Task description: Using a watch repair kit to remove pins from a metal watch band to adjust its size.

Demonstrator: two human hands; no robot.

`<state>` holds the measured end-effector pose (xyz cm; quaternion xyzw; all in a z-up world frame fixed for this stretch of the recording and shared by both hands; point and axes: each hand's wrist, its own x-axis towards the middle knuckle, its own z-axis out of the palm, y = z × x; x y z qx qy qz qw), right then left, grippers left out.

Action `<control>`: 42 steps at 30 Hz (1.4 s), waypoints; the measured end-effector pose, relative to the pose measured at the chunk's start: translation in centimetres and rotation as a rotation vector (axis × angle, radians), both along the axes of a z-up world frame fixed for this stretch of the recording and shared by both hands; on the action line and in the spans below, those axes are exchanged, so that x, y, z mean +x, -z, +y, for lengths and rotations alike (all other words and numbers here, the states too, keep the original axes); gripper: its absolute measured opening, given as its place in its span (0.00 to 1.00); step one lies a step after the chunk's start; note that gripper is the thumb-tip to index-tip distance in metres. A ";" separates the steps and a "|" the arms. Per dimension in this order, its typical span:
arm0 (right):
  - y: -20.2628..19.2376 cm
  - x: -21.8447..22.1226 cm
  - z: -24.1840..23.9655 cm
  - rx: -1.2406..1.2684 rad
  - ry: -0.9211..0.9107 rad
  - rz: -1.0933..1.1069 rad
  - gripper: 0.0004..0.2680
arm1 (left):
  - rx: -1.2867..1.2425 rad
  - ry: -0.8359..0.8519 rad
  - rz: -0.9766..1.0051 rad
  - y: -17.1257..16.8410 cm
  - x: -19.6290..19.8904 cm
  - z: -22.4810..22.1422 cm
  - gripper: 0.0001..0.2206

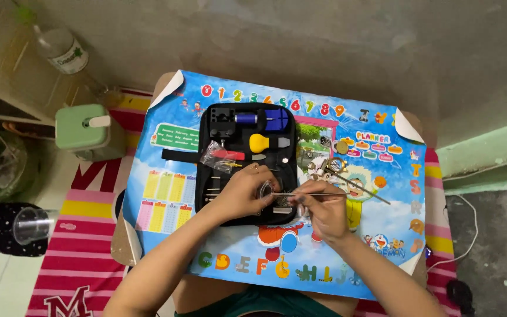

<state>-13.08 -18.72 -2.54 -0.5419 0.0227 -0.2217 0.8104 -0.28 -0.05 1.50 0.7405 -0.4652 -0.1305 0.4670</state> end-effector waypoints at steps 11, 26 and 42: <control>0.2 -0.5 -0.7 -0.038 0.054 0.089 0.04 | -0.084 -0.029 0.194 0.8 0.1 0.1 0.05; -1.4 -0.8 -0.6 -0.776 0.117 0.141 0.03 | -0.159 -0.074 0.444 2.1 0.8 0.1 0.05; -0.1 -0.8 -2.5 -0.311 -0.035 0.047 0.02 | -0.148 -0.039 0.453 2.7 0.8 0.1 0.06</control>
